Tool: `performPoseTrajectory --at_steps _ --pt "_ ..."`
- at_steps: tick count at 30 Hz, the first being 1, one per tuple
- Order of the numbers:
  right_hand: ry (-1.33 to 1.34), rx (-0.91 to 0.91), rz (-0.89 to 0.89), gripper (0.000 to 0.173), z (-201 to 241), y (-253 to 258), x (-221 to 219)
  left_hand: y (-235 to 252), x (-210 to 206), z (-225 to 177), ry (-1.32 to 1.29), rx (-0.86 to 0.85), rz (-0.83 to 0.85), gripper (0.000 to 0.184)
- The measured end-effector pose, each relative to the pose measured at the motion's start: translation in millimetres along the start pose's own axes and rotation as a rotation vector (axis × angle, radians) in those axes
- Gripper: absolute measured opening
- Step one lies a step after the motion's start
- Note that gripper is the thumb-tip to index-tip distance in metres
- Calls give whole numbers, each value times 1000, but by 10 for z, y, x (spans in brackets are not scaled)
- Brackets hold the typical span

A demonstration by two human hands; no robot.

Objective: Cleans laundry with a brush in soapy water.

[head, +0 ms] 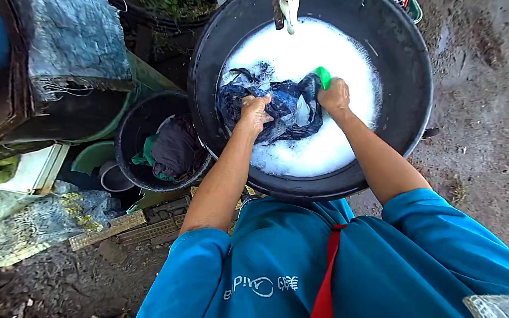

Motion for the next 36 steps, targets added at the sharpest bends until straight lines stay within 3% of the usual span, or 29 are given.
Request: performPoseTrajectory --at_steps 3,6,9,13,15,16,18,19,20,21,23,25,26,31,33,36 --pt "132 234 -91 44 417 -313 25 42 -45 64 -64 19 14 54" --pt "221 439 60 50 553 -519 -338 90 -119 110 -226 -24 -35 35" --pt "-24 329 205 67 73 -119 -507 26 69 -78 -385 -83 -12 46" --pt "-73 74 90 68 -536 309 -95 -13 215 -296 -520 -170 151 29" --pt "77 35 34 64 -591 388 12 -8 126 -131 -272 -100 158 27" --pt "211 36 17 60 -575 422 34 -50 50 -50 -90 -55 142 34" --pt "508 25 32 48 -496 447 -10 -131 -75 42 324 -1 190 69" --pt "630 13 71 43 -443 427 -38 -122 -126 67 482 -10 237 76" --pt "708 -10 123 43 -416 400 -67 -83 -160 82 575 -64 255 71" --pt "732 -37 169 41 -411 381 -101 -41 -180 65 565 -154 242 58" --pt "706 -82 234 35 -427 372 -161 -3 -202 -30 236 -258 229 31" --pt "686 -94 280 31 -414 363 -152 58 -193 -74 -130 -164 263 30" --pt "692 -89 294 29 -380 348 -117 93 -179 -40 -184 -99 248 35" --pt "743 -19 323 29 -254 311 99 -69 -181 50 325 8 164 76" --pt "710 8 318 27 -254 311 146 -102 -186 -5 407 -84 173 70" --pt "735 55 330 26 -241 297 208 -25 -157 -86 161 -250 201 40"
Point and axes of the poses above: each hand's wrist, its own y-axis towards the middle knuckle, its own x-axis out of the back of the hand, z = x × y, the point moved 4 cm from there along y, towards the middle knuckle, and after that the axes turned 4 degrees about x, right-handed, at the moved point
